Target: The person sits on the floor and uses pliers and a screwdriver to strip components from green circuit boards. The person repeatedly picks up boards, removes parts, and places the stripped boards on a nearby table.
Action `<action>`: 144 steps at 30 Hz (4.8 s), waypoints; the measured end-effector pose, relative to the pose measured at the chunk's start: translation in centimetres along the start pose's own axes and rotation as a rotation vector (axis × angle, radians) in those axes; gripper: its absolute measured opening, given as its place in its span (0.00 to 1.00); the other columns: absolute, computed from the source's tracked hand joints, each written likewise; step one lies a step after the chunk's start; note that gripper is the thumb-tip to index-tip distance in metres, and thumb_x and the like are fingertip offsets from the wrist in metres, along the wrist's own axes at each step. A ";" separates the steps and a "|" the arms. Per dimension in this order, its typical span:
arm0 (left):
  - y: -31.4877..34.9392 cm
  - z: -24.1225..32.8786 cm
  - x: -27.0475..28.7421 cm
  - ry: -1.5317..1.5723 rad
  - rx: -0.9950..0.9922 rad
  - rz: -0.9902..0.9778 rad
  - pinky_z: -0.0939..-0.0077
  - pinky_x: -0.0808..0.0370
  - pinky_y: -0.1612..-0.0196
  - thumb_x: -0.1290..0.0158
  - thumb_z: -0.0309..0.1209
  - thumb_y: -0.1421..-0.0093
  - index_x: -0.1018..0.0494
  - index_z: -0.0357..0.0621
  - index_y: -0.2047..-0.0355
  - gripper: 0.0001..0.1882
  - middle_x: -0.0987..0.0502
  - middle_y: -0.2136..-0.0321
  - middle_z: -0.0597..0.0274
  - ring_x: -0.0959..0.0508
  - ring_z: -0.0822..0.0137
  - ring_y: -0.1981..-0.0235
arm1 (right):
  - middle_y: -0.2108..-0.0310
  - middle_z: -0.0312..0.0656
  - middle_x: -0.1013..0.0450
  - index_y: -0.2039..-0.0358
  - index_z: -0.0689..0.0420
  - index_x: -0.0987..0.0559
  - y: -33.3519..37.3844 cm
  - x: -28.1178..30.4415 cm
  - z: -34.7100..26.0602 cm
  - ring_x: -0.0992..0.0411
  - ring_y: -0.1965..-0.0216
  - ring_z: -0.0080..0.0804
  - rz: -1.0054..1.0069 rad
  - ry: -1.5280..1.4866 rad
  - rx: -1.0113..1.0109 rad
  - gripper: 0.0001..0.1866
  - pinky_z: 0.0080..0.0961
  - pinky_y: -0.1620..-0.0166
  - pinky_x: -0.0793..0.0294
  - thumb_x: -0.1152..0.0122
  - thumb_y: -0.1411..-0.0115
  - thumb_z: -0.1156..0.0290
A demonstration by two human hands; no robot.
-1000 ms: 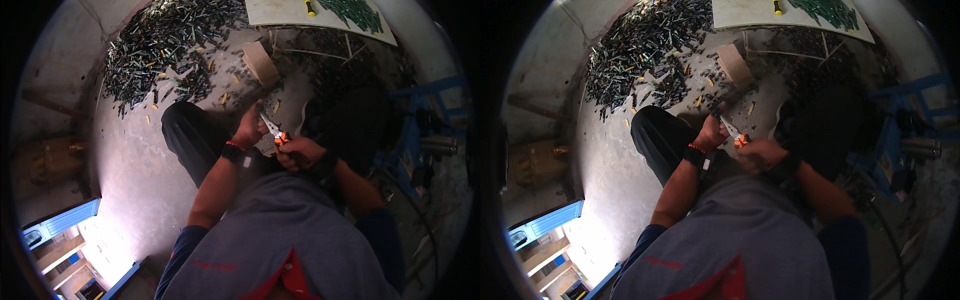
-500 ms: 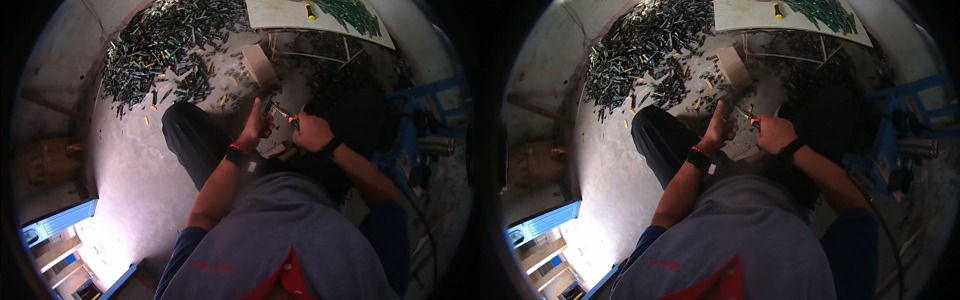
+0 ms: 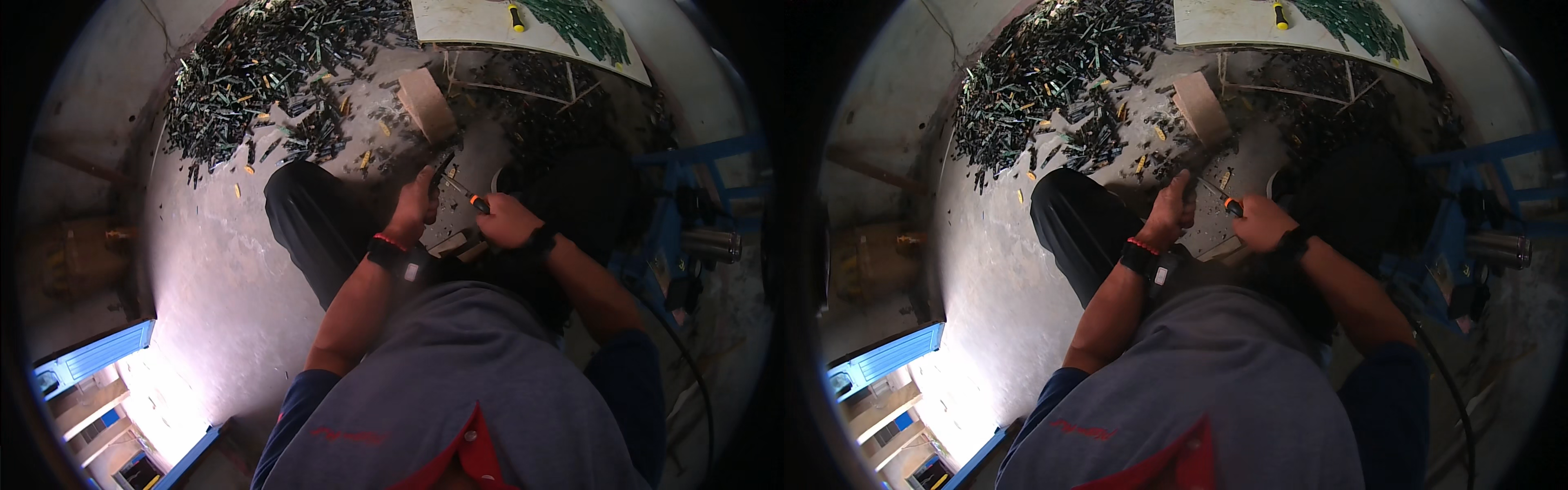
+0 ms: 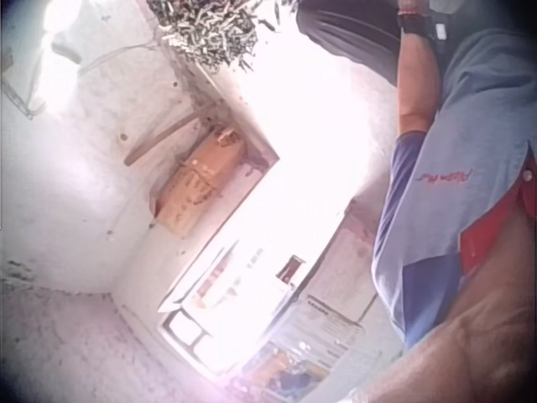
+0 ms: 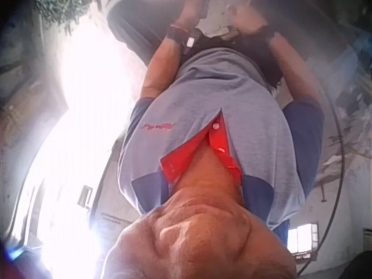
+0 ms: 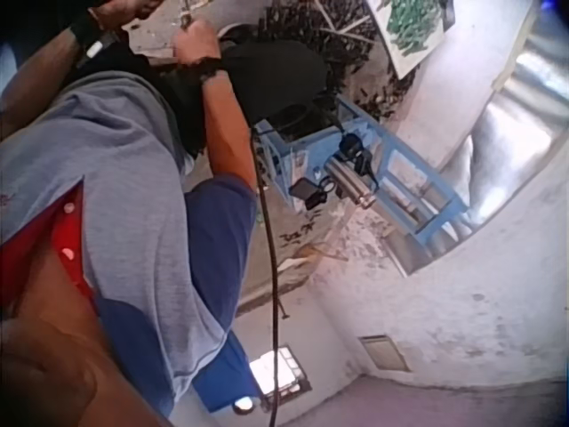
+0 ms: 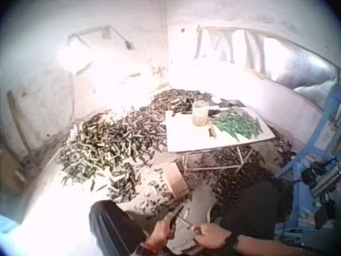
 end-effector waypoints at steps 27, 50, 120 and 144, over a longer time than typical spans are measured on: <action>0.6 0.0 -1.2 0.118 -0.038 -0.162 0.82 0.53 0.87 0.63 0.50 0.36 0.41 0.48 0.78 0.22 0.48 0.90 0.74 0.51 0.77 0.91 | 0.69 0.52 0.28 0.64 0.61 0.30 1.1 -0.7 -0.8 0.27 0.69 0.48 0.381 0.411 0.008 0.12 0.39 0.64 0.29 0.47 0.49 0.70; 0.0 -0.3 -0.8 0.165 -0.022 -0.168 0.80 0.49 0.86 0.65 0.42 0.35 0.40 0.48 0.74 0.15 0.44 0.89 0.70 0.45 0.75 0.91 | 0.74 0.36 0.31 0.66 0.56 0.30 -0.7 -1.3 2.3 0.32 0.76 0.29 0.123 0.248 0.246 0.09 0.25 0.74 0.33 0.49 0.43 0.64; 0.8 0.6 -1.9 0.328 0.166 -0.080 0.81 0.53 0.87 0.67 0.51 0.36 0.44 0.50 0.81 0.22 0.50 0.89 0.73 0.51 0.76 0.90 | 0.74 0.35 0.31 0.66 0.55 0.31 -0.4 -0.3 -0.5 0.33 0.77 0.27 -0.343 -0.518 -0.145 0.10 0.24 0.75 0.35 0.48 0.43 0.63; 0.1 -0.4 -1.4 0.236 0.060 -0.106 0.81 0.54 0.87 0.70 0.50 0.35 0.40 0.47 0.77 0.23 0.47 0.89 0.71 0.49 0.76 0.90 | 0.81 0.40 0.32 0.74 0.61 0.31 0.5 -0.8 -1.7 0.31 0.79 0.30 -0.135 -0.383 0.109 0.10 0.27 0.74 0.32 0.44 0.47 0.67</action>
Point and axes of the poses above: each hand's wrist, its own y-axis away from the middle knuckle, its own x-axis out of the back of the hand, z = x × y, the point moved 1 cm from there along -y, towards the middle knuckle
